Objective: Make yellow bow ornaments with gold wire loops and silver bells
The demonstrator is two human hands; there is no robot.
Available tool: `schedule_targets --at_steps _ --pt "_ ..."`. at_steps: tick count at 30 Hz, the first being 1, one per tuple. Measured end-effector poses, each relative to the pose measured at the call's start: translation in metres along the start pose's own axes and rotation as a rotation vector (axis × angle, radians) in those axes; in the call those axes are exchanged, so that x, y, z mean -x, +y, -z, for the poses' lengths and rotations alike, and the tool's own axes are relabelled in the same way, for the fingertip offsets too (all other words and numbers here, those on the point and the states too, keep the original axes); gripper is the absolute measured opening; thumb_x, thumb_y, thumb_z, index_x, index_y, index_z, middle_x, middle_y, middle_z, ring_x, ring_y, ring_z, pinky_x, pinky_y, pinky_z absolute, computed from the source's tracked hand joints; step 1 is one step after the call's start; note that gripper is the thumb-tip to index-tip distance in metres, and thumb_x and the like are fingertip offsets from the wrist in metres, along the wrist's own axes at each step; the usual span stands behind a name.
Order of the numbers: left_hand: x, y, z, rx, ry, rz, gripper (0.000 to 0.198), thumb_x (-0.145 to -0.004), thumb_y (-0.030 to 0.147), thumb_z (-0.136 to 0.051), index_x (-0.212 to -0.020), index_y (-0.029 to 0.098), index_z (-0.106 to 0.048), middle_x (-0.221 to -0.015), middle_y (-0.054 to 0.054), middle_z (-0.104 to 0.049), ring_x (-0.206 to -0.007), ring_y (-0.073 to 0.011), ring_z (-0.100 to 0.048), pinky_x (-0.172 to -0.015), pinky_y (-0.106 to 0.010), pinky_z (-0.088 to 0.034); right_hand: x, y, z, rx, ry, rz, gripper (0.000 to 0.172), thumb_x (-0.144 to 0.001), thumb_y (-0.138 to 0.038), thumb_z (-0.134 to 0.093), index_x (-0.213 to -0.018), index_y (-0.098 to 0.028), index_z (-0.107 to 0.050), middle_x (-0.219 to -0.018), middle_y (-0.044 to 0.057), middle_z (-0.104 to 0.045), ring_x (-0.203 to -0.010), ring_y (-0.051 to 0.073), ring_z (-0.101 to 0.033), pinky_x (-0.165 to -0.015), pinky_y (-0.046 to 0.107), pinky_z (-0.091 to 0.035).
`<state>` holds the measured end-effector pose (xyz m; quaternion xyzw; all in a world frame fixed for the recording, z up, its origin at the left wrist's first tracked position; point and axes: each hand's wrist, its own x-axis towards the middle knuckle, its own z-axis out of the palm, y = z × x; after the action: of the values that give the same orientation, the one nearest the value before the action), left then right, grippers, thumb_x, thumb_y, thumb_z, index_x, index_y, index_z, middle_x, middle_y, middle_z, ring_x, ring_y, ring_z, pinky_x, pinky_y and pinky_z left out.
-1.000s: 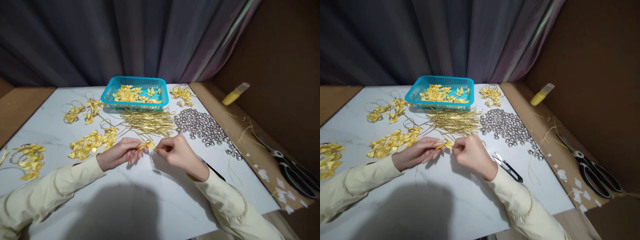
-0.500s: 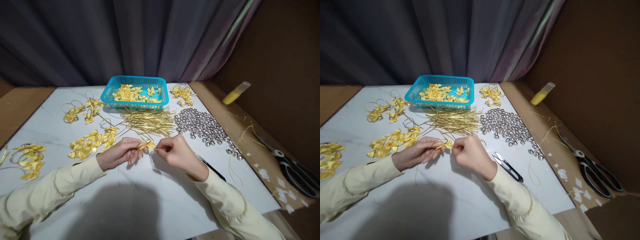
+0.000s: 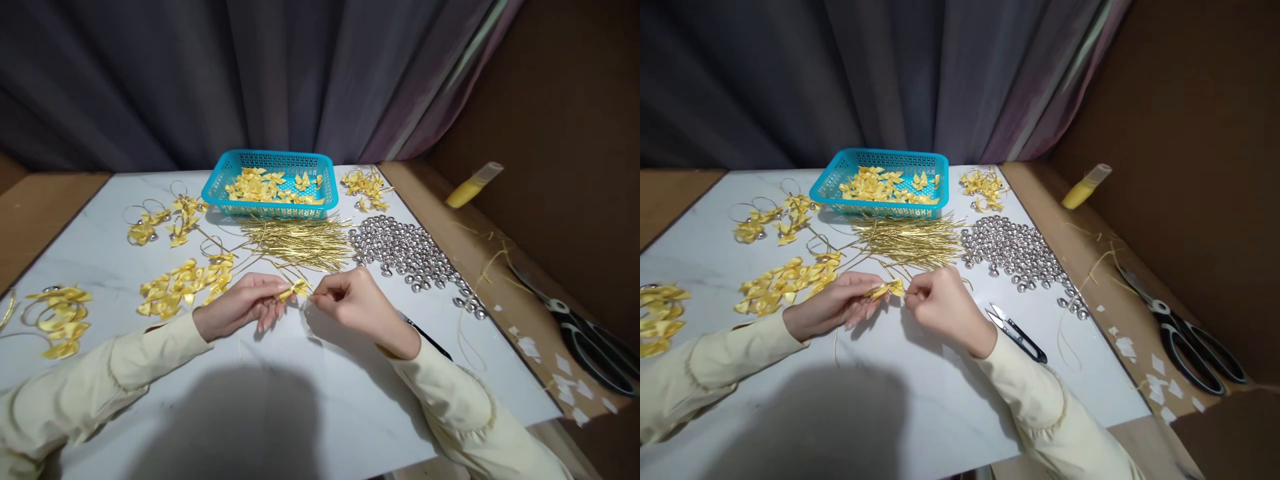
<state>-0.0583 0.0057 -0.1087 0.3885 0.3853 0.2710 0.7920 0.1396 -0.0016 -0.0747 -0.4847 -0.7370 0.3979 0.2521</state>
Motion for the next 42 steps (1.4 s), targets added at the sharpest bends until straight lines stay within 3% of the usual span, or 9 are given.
schedule_targets --at_steps 12,22,30,35,42 --pt "0.0013 0.0005 -0.0017 -0.005 -0.017 -0.035 0.027 -0.076 0.032 -0.066 -0.066 0.008 -0.062 -0.048 -0.002 -0.062 -0.029 -0.0058 -0.049 -0.027 -0.011 -0.036 0.0003 -0.0015 0.0017 -0.170 -0.047 -0.122 0.019 -0.067 -0.009 -0.051 -0.049 -0.014 -0.054 -0.040 -0.006 -0.039 -0.041 0.004 -0.032 -0.041 0.020 -0.023" --pt "0.0009 0.0006 0.0022 0.110 -0.090 0.021 0.026 -0.073 0.032 -0.069 -0.072 0.006 -0.064 -0.049 -0.003 -0.062 -0.028 -0.0046 -0.047 -0.027 -0.010 -0.035 -0.0001 0.0003 0.0025 -0.238 -0.089 -0.119 0.016 -0.068 -0.012 -0.054 -0.052 -0.013 -0.058 -0.040 -0.006 -0.043 -0.039 0.005 -0.036 -0.040 0.020 -0.025" --pt "-0.0004 -0.0028 0.0070 0.167 0.003 0.059 0.020 -0.069 0.024 -0.071 -0.074 0.006 -0.065 -0.056 -0.004 -0.064 -0.037 -0.0064 -0.054 -0.031 -0.009 -0.040 -0.0013 0.0008 0.0042 -0.290 -0.108 -0.103 0.014 -0.069 -0.011 -0.055 -0.055 -0.012 -0.060 -0.041 -0.005 -0.046 -0.039 0.004 -0.038 -0.040 0.019 -0.027" --pt "0.0009 -0.0008 0.0059 0.191 -0.079 0.065 0.025 -0.070 0.028 -0.072 -0.073 0.004 -0.067 -0.050 -0.005 -0.064 -0.028 -0.0054 -0.049 -0.024 -0.009 -0.034 -0.0003 -0.0010 0.0034 -0.327 -0.122 -0.114 0.014 -0.069 -0.011 -0.055 -0.056 -0.012 -0.061 -0.040 -0.006 -0.046 -0.038 0.004 -0.038 -0.039 0.019 -0.027" --pt "0.0027 0.0001 0.0044 0.178 -0.088 0.037 0.028 -0.070 0.033 -0.072 -0.072 0.006 -0.066 -0.049 -0.003 -0.064 -0.025 -0.0043 -0.047 -0.024 -0.007 -0.033 0.0015 -0.0030 0.0029 -0.322 -0.121 -0.103 0.018 -0.074 -0.013 -0.056 -0.056 -0.012 -0.060 -0.040 -0.005 -0.048 -0.039 0.004 -0.038 -0.041 0.018 -0.029"
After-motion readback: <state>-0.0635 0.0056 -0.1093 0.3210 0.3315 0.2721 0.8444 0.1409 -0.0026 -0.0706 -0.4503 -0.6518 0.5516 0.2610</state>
